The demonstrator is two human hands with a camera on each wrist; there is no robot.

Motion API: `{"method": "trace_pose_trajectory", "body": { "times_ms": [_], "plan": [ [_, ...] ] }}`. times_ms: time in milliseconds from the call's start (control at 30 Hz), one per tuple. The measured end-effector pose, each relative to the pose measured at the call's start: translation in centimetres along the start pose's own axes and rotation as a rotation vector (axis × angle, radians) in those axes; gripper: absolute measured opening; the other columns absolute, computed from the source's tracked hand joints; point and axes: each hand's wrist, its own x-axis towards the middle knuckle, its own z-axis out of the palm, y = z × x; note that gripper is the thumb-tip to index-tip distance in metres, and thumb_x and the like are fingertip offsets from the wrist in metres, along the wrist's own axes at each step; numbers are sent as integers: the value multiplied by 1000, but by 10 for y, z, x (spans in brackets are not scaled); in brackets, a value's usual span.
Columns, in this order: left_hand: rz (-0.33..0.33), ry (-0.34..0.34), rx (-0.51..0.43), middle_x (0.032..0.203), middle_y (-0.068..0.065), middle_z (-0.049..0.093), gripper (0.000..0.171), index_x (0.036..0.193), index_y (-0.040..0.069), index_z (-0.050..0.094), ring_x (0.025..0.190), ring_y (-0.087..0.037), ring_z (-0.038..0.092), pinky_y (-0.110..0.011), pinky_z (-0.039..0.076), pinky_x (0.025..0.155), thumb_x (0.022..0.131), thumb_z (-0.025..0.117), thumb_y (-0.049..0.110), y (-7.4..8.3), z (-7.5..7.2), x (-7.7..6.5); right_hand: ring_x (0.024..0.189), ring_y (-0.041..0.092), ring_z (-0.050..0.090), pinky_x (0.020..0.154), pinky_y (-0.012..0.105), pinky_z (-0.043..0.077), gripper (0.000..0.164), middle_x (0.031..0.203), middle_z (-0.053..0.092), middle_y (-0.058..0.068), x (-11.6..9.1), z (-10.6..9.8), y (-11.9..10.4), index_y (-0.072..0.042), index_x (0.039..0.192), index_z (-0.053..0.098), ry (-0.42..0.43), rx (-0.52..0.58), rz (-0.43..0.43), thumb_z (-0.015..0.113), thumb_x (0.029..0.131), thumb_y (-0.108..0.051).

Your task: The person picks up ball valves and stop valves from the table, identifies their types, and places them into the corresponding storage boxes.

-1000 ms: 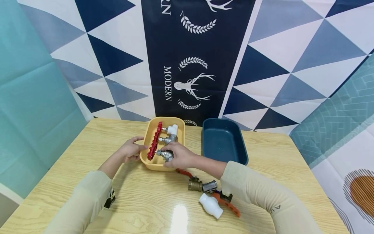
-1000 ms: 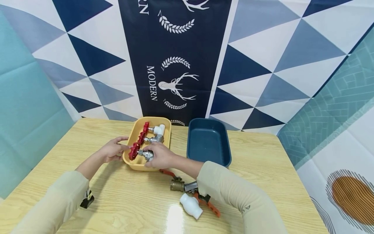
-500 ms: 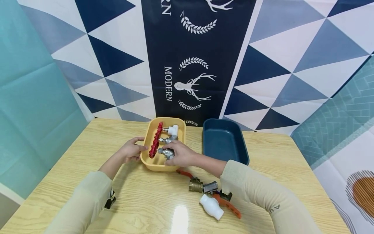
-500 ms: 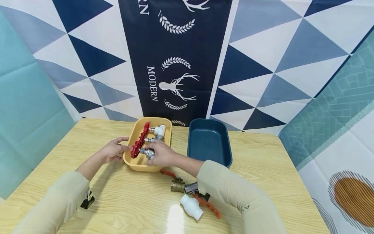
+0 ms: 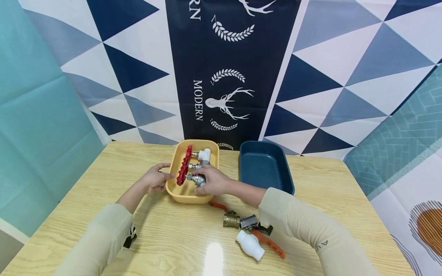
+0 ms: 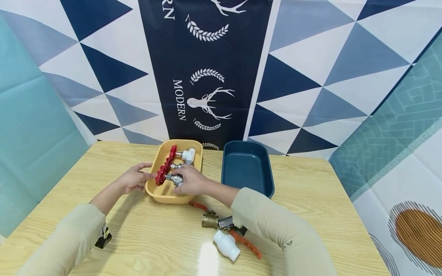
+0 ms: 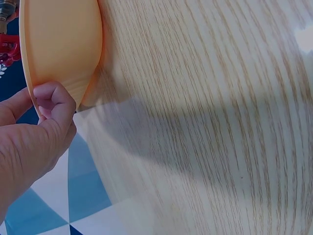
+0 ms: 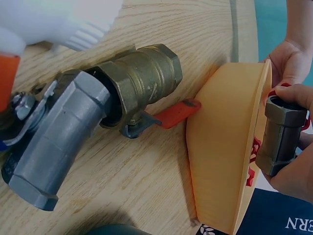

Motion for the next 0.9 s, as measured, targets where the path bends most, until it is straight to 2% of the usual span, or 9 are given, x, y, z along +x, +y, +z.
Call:
{"method": "trace_pose_trajectory", "body": {
  "times_ms": [433,700,900],
  "plan": [
    [2,0,5,82,-7,62,64,147,6,19,55,-11,50,-25,39,55,92,53,7,-2,0,0,107,22,49,90,35,43,56,120,54,12,2,5,3,-8,126,58,5,-2,19,76,75,-20],
    [-1,-3,0,83,-5,61,63,147,7,20,59,-11,50,-24,40,55,93,53,9,-1,-2,1,112,25,48,95,39,42,57,122,53,12,6,8,6,-7,126,58,11,12,17,77,74,-20],
    [1,1,13,94,-14,64,63,147,6,20,63,-13,54,-24,41,55,93,53,9,-1,-2,2,111,25,49,94,39,43,56,122,53,12,7,10,8,-7,126,58,7,-10,13,76,74,-21]
  ]
}}
